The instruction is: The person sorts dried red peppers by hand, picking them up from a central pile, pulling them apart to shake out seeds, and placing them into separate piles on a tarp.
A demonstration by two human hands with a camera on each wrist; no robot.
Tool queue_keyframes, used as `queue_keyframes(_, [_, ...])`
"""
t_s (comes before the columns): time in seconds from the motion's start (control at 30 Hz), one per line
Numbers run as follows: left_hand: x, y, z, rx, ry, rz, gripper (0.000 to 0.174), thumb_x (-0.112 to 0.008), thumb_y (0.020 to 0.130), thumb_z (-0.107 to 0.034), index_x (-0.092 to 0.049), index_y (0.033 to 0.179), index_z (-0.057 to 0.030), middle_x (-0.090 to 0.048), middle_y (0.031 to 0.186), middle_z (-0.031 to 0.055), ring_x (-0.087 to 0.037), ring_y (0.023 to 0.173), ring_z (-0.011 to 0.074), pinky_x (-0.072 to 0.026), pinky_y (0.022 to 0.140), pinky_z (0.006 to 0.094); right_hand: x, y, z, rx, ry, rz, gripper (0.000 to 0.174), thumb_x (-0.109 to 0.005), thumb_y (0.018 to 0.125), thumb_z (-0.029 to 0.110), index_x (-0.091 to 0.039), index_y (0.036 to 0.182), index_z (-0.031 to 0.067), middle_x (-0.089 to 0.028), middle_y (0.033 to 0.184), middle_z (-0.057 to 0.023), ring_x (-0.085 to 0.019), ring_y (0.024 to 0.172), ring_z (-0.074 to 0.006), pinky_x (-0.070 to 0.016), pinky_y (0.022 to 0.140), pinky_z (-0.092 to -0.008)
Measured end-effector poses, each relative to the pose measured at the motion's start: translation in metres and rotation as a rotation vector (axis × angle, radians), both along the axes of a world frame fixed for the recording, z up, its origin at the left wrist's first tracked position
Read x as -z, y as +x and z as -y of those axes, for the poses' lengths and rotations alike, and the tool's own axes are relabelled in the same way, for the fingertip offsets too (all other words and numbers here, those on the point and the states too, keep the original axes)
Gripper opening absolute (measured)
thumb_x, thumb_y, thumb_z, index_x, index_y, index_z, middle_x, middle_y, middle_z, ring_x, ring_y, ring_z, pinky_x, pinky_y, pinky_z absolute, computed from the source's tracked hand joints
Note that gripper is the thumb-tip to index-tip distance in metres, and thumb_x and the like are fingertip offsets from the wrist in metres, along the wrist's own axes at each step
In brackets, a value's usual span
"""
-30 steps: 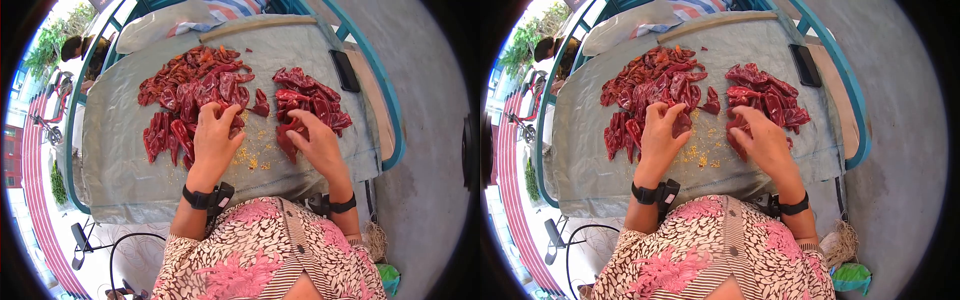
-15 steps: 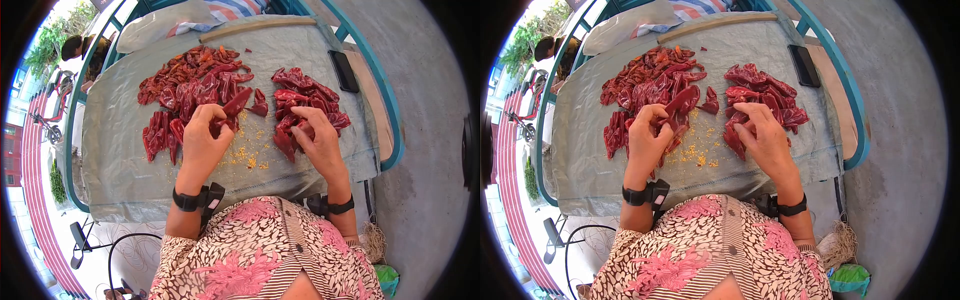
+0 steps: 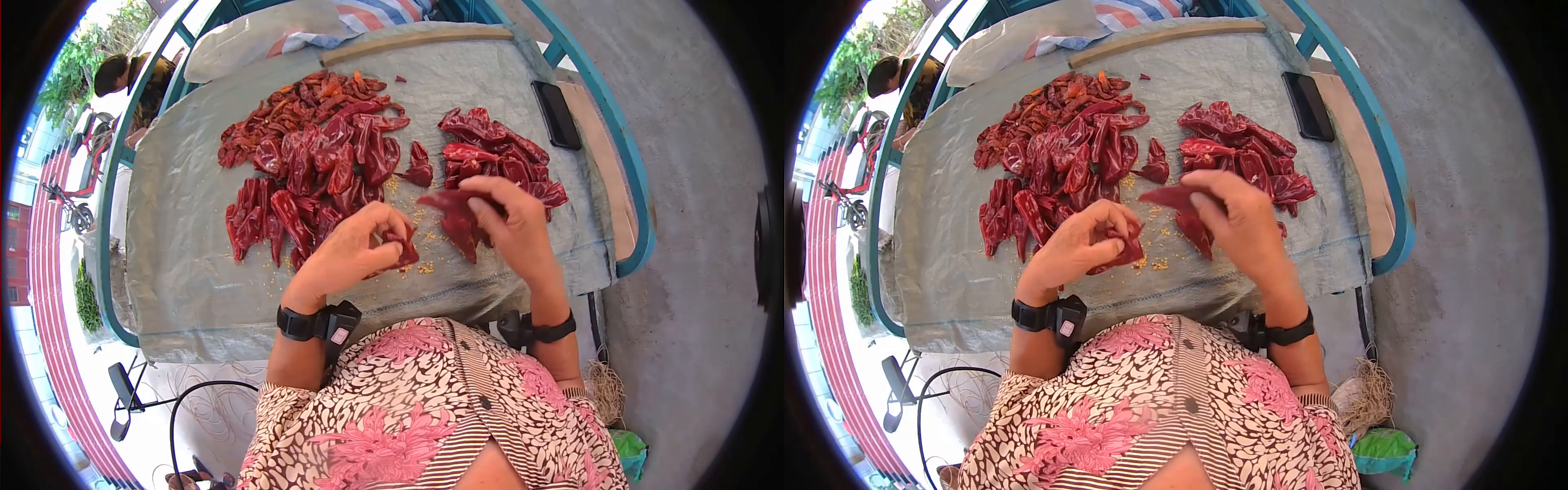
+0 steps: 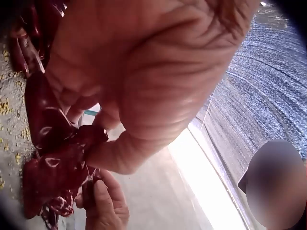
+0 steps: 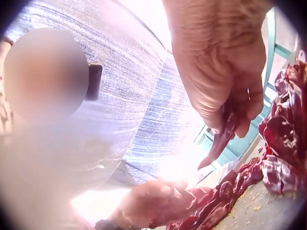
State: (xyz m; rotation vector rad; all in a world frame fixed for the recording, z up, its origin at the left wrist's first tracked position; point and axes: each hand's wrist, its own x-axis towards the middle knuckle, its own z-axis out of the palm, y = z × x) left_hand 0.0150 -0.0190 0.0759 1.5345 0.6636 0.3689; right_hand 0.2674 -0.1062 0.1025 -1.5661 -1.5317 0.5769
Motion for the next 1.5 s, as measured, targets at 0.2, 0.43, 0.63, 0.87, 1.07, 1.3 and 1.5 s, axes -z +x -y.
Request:
queue_keyframes(0.2, [-0.002,0.010,0.004,-0.220,-0.141,0.067,0.016,-0.068,0.098,-0.007,-0.059,0.110,-0.0033,-0.061,0.120,0.0035,-0.058,0.104,0.0068,-0.0483,0.091,0.0245,-0.013,0.018,-0.020,0.267,0.394,0.643,0.032,-0.072,0.091,0.007,-0.067,0.122,0.0025,-0.070,0.118,-0.0144,-0.070,0.094,-0.0256,-0.0554,0.082,-0.0343])
queue_keyframes(0.43, [0.008,0.035,0.018,-0.311,-0.221,0.222,0.025,-0.072,0.095,-0.006,-0.058,0.116,-0.0035,-0.067,0.103,0.0026,-0.063,0.097,0.0089,-0.0532,0.080,0.0255,0.002,-0.026,-0.006,-0.300,0.045,0.113,0.055,-0.081,0.079,0.012,-0.063,0.130,0.0072,-0.067,0.117,-0.0132,-0.063,0.101,-0.0300,-0.0531,0.088,-0.0390])
queue_keyframes(0.63, [0.013,0.035,0.016,-0.287,-0.371,0.352,0.028,-0.073,0.094,-0.003,-0.058,0.117,-0.0048,-0.066,0.111,0.0043,-0.063,0.100,0.0096,-0.0525,0.084,0.0255,0.006,-0.021,-0.004,-0.267,0.058,0.099,0.056,-0.077,0.077,0.008,-0.063,0.131,0.0090,-0.067,0.114,-0.0107,-0.061,0.100,-0.0295,-0.0520,0.089,-0.0391])
queue_keyframes(0.87, [0.023,0.039,0.016,-0.374,-0.298,0.366,0.035,-0.070,0.092,0.004,-0.054,0.122,-0.0075,-0.063,0.120,0.0036,-0.061,0.109,0.0116,-0.0498,0.096,0.0265,-0.008,-0.011,0.004,-0.186,-0.038,0.078,0.056,-0.074,0.079,0.006,-0.062,0.133,0.0091,-0.067,0.114,-0.0104,-0.063,0.102,-0.0263,-0.0522,0.090,-0.0372])
queue_keyframes(1.07, [0.020,0.044,0.015,-0.246,-0.130,0.104,0.044,-0.066,0.091,0.006,-0.054,0.131,-0.0051,-0.063,0.117,0.0037,-0.062,0.102,0.0097,-0.0520,0.091,0.0270,-0.013,0.005,-0.002,0.000,0.038,0.096,0.053,-0.076,0.083,0.010,-0.061,0.134,0.0094,-0.067,0.120,-0.0116,-0.061,0.114,-0.0309,-0.0489,0.100,-0.0395])
queue_keyframes(1.3, [0.029,0.056,0.024,-0.011,0.403,0.013,0.056,-0.066,0.092,-0.006,-0.051,0.146,-0.0046,-0.059,0.134,0.0125,-0.062,0.109,0.0232,-0.0512,0.093,0.0381,-0.004,0.004,-0.028,0.017,0.271,0.477,0.042,-0.074,0.080,0.007,-0.068,0.122,0.0108,-0.068,0.117,-0.0102,-0.060,0.114,-0.0313,-0.0449,0.102,-0.0447])
queue_keyframes(1.5, [0.021,0.040,0.025,-0.057,0.428,-0.101,0.046,-0.069,0.091,-0.013,-0.060,0.135,-0.0036,-0.060,0.126,0.0145,-0.061,0.099,0.0289,-0.0512,0.089,0.0387,0.030,-0.013,-0.062,-0.101,0.225,0.750,0.029,-0.070,0.080,0.009,-0.069,0.109,0.0111,-0.068,0.101,-0.0075,-0.061,0.103,-0.0274,-0.0389,0.101,-0.0454])
